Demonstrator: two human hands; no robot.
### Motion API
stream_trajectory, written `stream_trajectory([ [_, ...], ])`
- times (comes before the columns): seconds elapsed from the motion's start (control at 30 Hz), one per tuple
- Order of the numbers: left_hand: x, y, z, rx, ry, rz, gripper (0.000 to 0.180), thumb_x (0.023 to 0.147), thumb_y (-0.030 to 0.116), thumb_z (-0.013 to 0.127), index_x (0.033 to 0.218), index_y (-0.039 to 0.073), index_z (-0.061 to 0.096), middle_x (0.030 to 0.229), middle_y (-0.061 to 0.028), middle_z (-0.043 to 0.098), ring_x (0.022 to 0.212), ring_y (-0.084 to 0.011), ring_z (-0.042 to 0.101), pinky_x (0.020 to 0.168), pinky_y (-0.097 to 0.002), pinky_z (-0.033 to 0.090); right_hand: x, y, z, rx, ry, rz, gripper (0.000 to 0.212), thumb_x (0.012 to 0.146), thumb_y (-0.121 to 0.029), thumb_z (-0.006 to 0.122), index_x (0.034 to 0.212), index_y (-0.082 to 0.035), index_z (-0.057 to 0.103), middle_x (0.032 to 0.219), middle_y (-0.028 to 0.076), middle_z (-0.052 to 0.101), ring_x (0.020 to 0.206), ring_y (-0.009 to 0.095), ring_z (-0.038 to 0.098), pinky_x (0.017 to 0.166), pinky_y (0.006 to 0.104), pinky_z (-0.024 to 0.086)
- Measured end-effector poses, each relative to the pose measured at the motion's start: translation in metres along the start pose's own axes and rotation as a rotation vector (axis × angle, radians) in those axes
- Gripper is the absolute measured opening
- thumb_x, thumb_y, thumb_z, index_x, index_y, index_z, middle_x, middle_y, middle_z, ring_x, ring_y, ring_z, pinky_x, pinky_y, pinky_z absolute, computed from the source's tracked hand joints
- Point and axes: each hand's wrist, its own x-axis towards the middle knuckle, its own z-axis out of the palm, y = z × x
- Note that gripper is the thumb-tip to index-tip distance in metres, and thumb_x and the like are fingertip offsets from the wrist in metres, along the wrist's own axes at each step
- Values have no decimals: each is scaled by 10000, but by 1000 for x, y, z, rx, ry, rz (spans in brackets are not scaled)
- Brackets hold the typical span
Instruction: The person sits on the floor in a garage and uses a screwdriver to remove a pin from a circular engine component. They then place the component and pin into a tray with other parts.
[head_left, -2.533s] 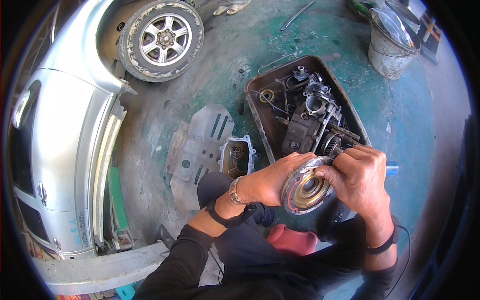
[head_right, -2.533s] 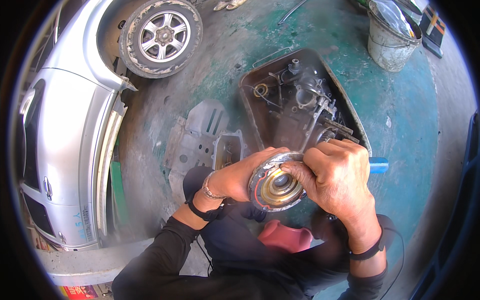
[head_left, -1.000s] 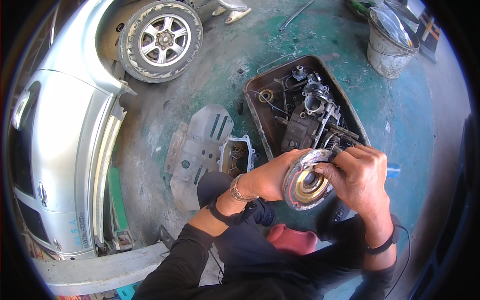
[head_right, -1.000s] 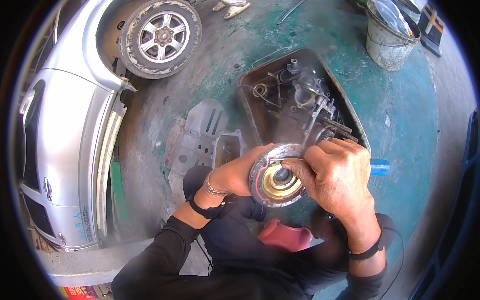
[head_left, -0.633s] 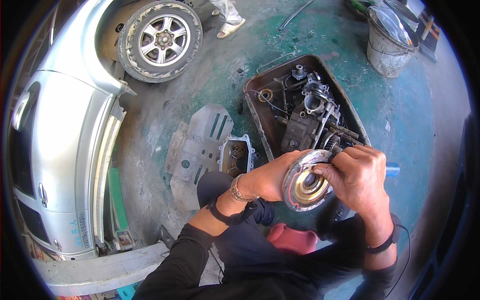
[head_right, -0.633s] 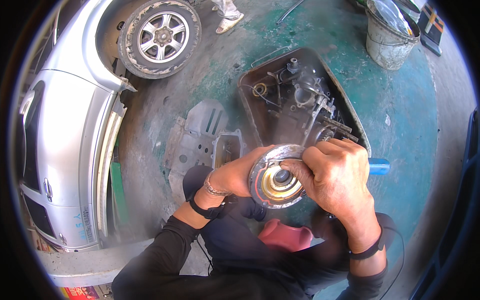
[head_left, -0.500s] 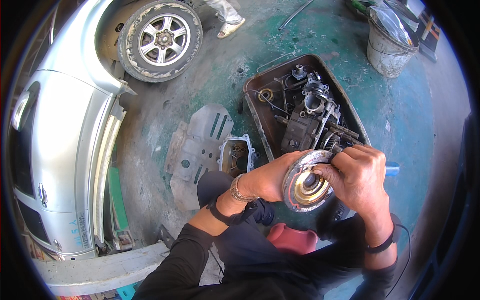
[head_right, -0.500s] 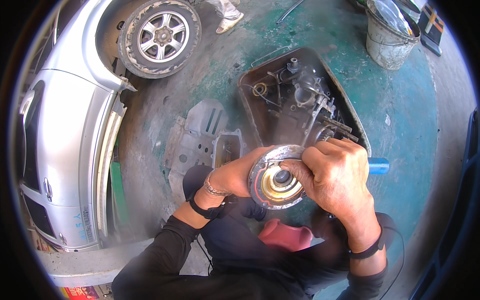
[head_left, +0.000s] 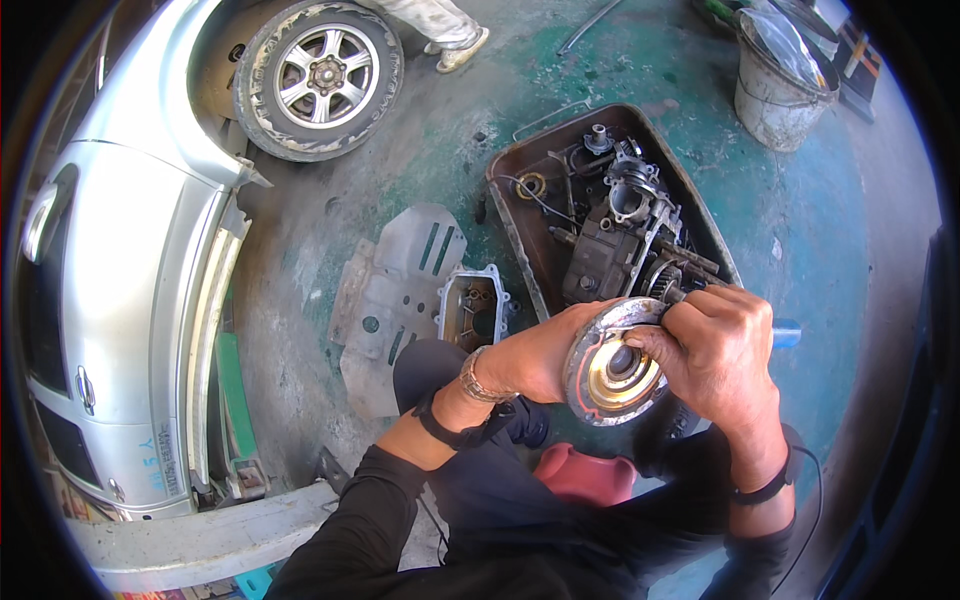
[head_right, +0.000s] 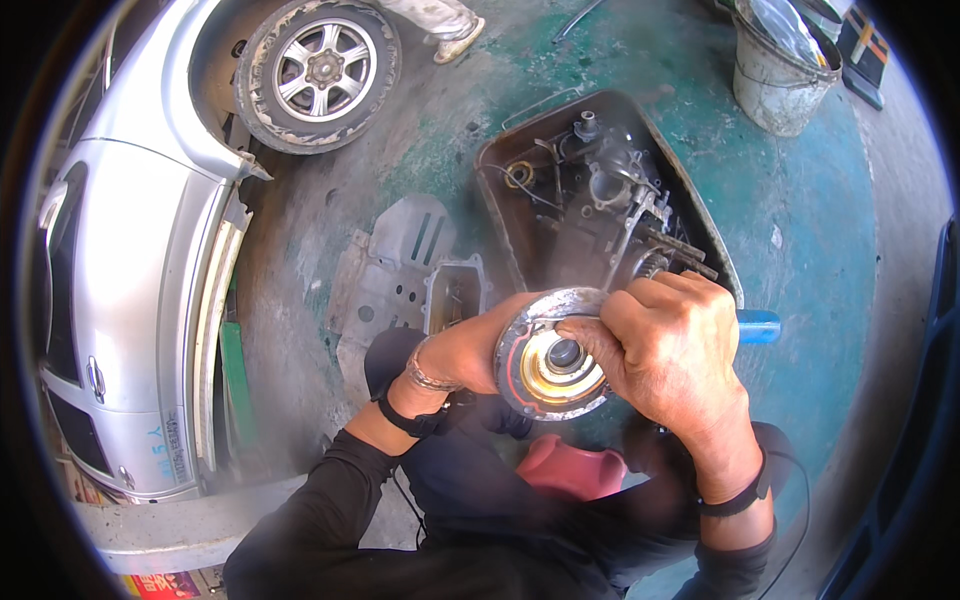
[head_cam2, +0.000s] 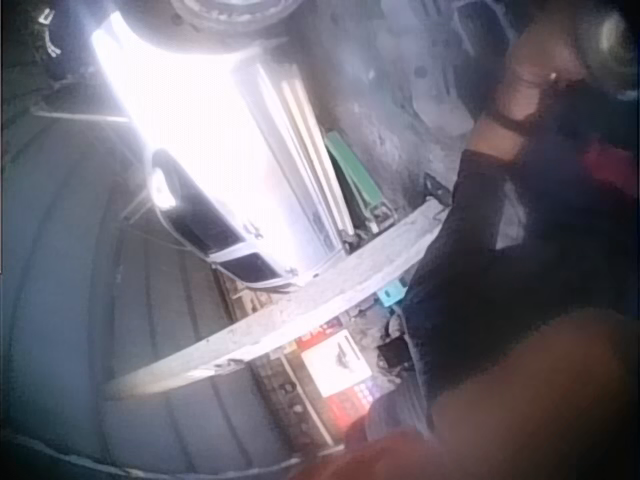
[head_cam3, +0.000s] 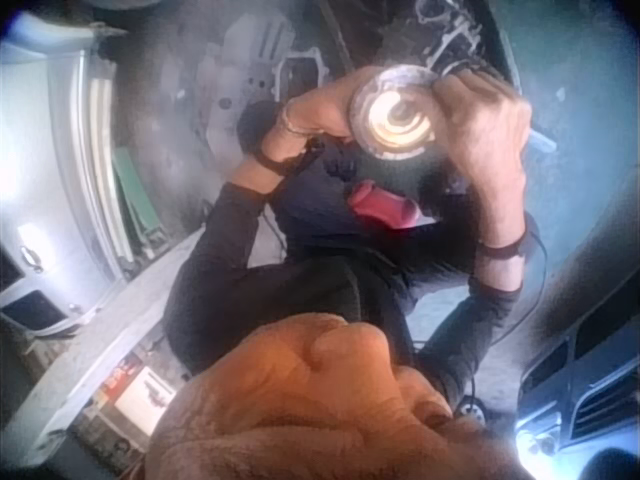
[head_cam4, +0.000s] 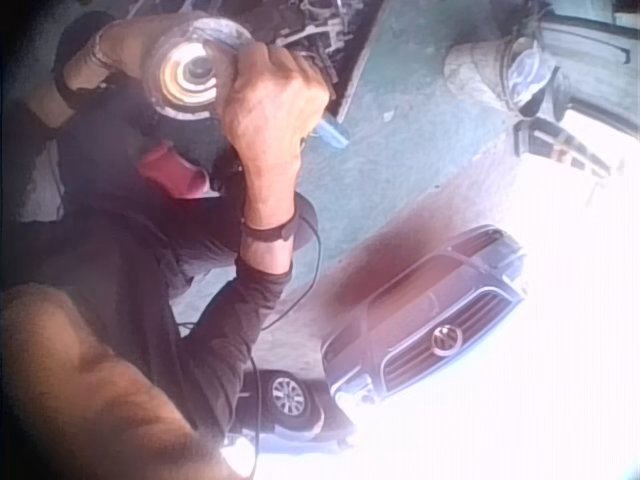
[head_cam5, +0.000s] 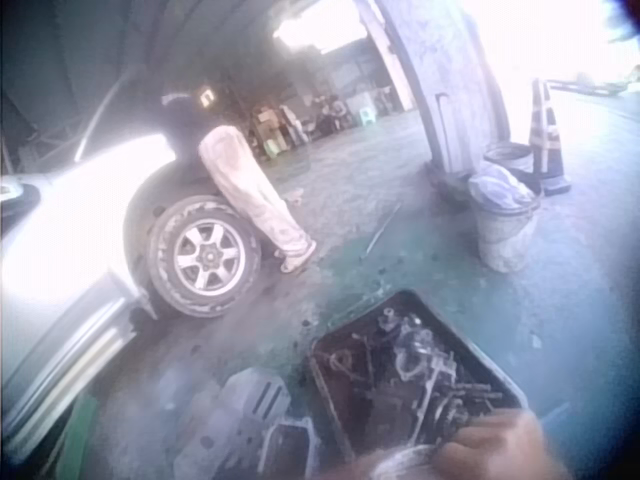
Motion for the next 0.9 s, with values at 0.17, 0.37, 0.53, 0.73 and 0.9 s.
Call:
stream_trajectory([
  [0.17, -2, 5, 0, 235, -89, 41, 941, 684, 207, 949, 1461, -43, 481, 1330, -106, 637, 1199, -135, 569, 1098, -329, 440, 5, -11, -4, 17, 24, -70, 373, 752, -302, 858, 611, -101, 578, 591, 63, 567, 542, 276, 597, 525, 410, 468],
  [0.37, -3, 3, -2, 17, -7, 50, 894, 712, 165, 933, 1460, -40, 488, 1313, -89, 659, 1170, -106, 580, 1075, -303, 465, -5, 4, -17, 37, 50, 112, 354, 712, -235, 873, 604, -52, 590, 572, 101, 542, 525, 319, 535, 521, 423, 415],
  [0.53, -3, 0, -1, 18, -4, 125, 859, 713, 159, 931, 1434, -39, 508, 1273, -79, 671, 1138, -104, 590, 1057, -302, 478, -7, 5, -9, 10, 46, 101, 392, 750, -281, 866, 598, -73, 571, 566, 85, 537, 528, 298, 560, 522, 413, 437],
  [0.73, -1, 3, 1, 89, 17, 89, 698, 698, 182, 926, 1280, -28, 602, 1185, -101, 677, 1045, -153, 622, 1002, -327, 497, -6, 5, -6, -14, 43, 107, 396, 776, -300, 857, 598, -86, 576, 562, 76, 537, 531, 284, 576, 528, 405, 452],
  [0.9, 6, 3, -1, 136, -12, 116, 683, 689, 196, 917, 1256, -30, 610, 1168, -116, 674, 1027, -179, 634, 990, -339, 498, -6, 5, -5, -24, 26, 119, 399, 790, -308, 852, 598, -87, 582, 562, 74, 541, 533, 282, 580, 536, 401, 459],
])
